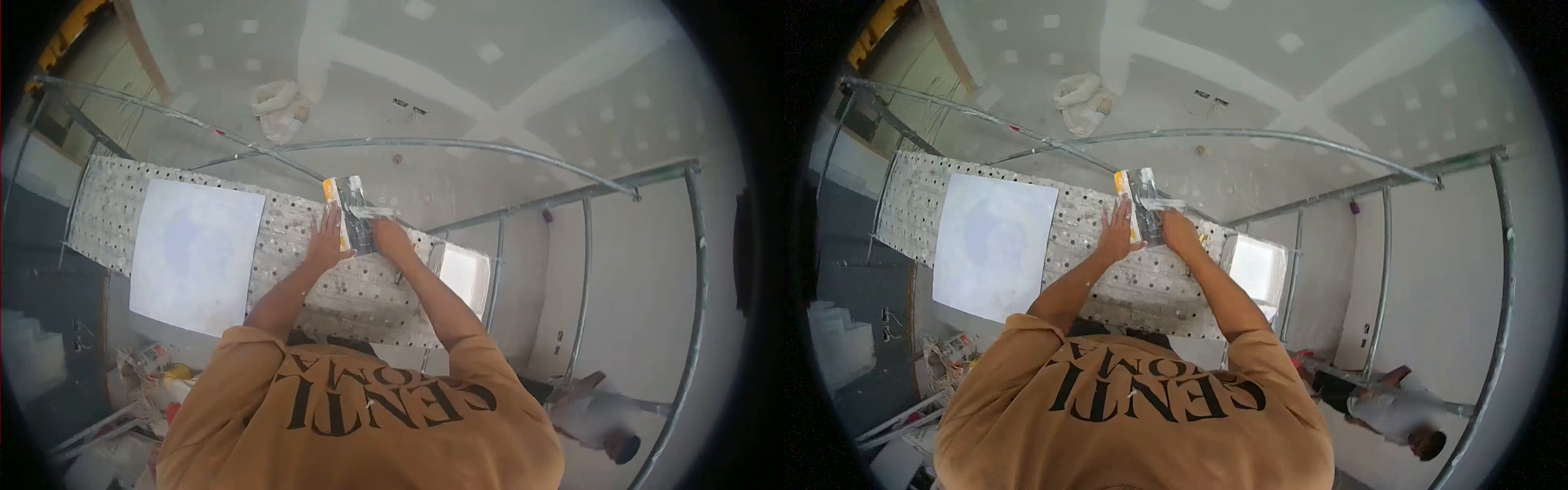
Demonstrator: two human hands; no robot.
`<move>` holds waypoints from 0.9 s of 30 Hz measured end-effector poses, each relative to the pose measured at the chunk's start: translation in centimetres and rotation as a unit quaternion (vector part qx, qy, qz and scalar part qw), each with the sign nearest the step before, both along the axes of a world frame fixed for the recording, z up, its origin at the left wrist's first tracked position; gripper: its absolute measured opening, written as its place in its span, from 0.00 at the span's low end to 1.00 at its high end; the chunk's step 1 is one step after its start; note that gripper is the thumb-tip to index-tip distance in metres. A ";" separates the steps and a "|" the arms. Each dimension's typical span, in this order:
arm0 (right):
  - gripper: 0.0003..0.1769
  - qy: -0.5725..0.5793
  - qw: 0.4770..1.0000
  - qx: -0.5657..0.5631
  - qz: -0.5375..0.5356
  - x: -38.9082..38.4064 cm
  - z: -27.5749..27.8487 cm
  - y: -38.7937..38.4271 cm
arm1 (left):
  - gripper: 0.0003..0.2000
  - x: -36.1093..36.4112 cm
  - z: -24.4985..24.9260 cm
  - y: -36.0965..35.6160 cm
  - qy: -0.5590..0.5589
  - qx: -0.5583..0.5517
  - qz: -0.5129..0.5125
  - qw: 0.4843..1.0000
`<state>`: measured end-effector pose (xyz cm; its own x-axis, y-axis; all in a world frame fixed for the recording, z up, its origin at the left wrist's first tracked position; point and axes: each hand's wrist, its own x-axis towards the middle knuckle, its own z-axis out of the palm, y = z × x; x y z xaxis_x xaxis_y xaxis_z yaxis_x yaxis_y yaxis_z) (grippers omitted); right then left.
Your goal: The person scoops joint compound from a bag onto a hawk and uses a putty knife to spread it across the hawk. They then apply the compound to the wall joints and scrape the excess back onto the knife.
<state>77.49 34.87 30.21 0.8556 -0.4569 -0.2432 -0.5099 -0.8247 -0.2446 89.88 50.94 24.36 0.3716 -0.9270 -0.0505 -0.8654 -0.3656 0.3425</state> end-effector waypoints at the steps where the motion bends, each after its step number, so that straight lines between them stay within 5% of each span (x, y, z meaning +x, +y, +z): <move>1: 0.24 -0.016 1.000 -0.004 -0.018 0.0 0.0 0.3 | 0.63 -0.1 -0.1 0.0 0.002 0.017 -0.016 1.000; 5: 0.24 -0.091 0.994 0.008 -0.061 3.2 -0.9 -1.0 | 0.63 -0.1 -0.4 -0.2 -0.002 -0.010 -0.005 1.000; 12: 0.24 -0.009 0.999 -0.019 -0.034 0.5 1.8 1.1 | 0.64 -0.8 -0.6 0.2 -0.016 -0.013 -0.002 1.000; 16: 0.22 -0.108 0.994 -0.009 -0.030 2.1 -0.9 -0.6 | 0.64 -0.8 -1.1 0.3 0.000 -0.010 -0.003 1.000; 18: 0.22 -0.068 0.995 -0.005 -0.069 4.9 -2.8 -3.0 | 0.65 -0.8 -1.2 -0.1 -0.004 -0.037 0.003 0.999; 24: 0.24 -0.125 0.985 -0.020 -0.121 2.8 0.9 -3.7 | 0.64 -0.6 -0.7 0.5 -0.002 -0.070 -0.004 0.998; 27: 0.26 -0.118 0.985 -0.032 -0.119 -1.0 3.6 -1.5 | 0.61 0.3 1.1 1.2 -0.006 0.010 -0.044 0.999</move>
<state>76.49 33.40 33.84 0.7521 -0.6589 -0.0144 -0.6256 -0.7068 -0.3301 90.18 52.17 25.48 0.2904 -0.9546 -0.0657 -0.8985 -0.2956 0.3245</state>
